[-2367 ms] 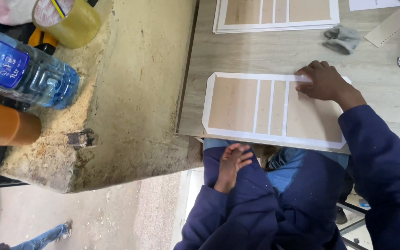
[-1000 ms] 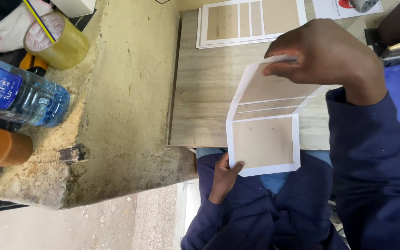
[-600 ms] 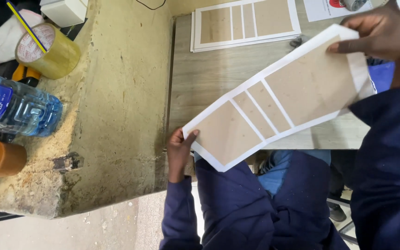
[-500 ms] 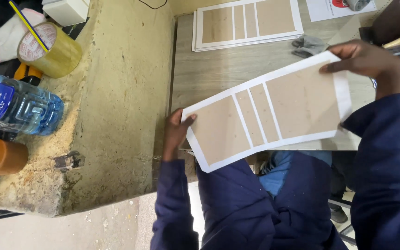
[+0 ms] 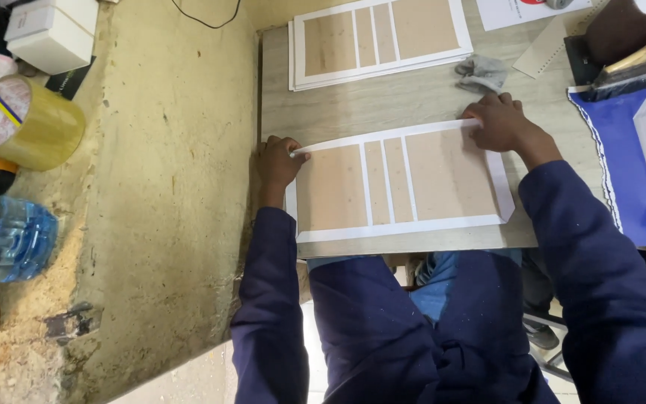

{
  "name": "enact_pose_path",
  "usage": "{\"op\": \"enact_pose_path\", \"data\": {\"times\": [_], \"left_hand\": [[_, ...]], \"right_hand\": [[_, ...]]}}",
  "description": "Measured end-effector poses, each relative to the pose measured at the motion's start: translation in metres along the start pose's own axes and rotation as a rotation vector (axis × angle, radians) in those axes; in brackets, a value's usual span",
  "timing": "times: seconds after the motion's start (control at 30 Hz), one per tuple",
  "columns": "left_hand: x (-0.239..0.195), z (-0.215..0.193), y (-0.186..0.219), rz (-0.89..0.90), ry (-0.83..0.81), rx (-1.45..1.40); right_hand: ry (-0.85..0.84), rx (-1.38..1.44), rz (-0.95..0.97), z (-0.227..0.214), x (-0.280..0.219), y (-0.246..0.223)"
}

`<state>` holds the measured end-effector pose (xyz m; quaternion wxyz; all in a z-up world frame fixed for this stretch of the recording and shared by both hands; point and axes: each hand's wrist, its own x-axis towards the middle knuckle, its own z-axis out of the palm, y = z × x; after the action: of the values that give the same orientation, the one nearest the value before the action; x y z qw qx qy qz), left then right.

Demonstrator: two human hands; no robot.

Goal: Assembling paper folders by folding edges and using a tool to press down the seams.

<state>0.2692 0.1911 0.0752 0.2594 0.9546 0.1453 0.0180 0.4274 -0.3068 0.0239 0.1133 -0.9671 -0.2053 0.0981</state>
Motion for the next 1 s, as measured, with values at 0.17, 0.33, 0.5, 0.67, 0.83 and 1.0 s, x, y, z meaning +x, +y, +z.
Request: {"op": "enact_pose_path", "data": {"times": [0.17, 0.33, 0.5, 0.67, 0.83, 1.0], "left_hand": [[0.010, 0.018, 0.006, 0.072, -0.050, 0.253], [0.015, 0.053, 0.045, 0.205, -0.059, 0.357], [-0.003, 0.054, 0.100, 0.212, -0.109, 0.197], [0.010, 0.081, 0.099, 0.182, -0.144, 0.094], [0.021, 0.090, 0.088, 0.148, -0.183, 0.077], [0.028, 0.110, 0.090, 0.145, -0.178, 0.023]], "right_hand": [[-0.118, -0.014, -0.065, -0.040, -0.015, -0.109], [-0.114, -0.019, -0.156, -0.019, 0.010, -0.163], [-0.132, -0.035, -0.151, -0.013, 0.012, -0.170], [-0.129, -0.003, -0.136, -0.008, 0.010, -0.168], [-0.137, 0.007, -0.131, -0.005, 0.014, -0.170], [-0.153, 0.057, -0.134, -0.011, 0.003, -0.182]]}}
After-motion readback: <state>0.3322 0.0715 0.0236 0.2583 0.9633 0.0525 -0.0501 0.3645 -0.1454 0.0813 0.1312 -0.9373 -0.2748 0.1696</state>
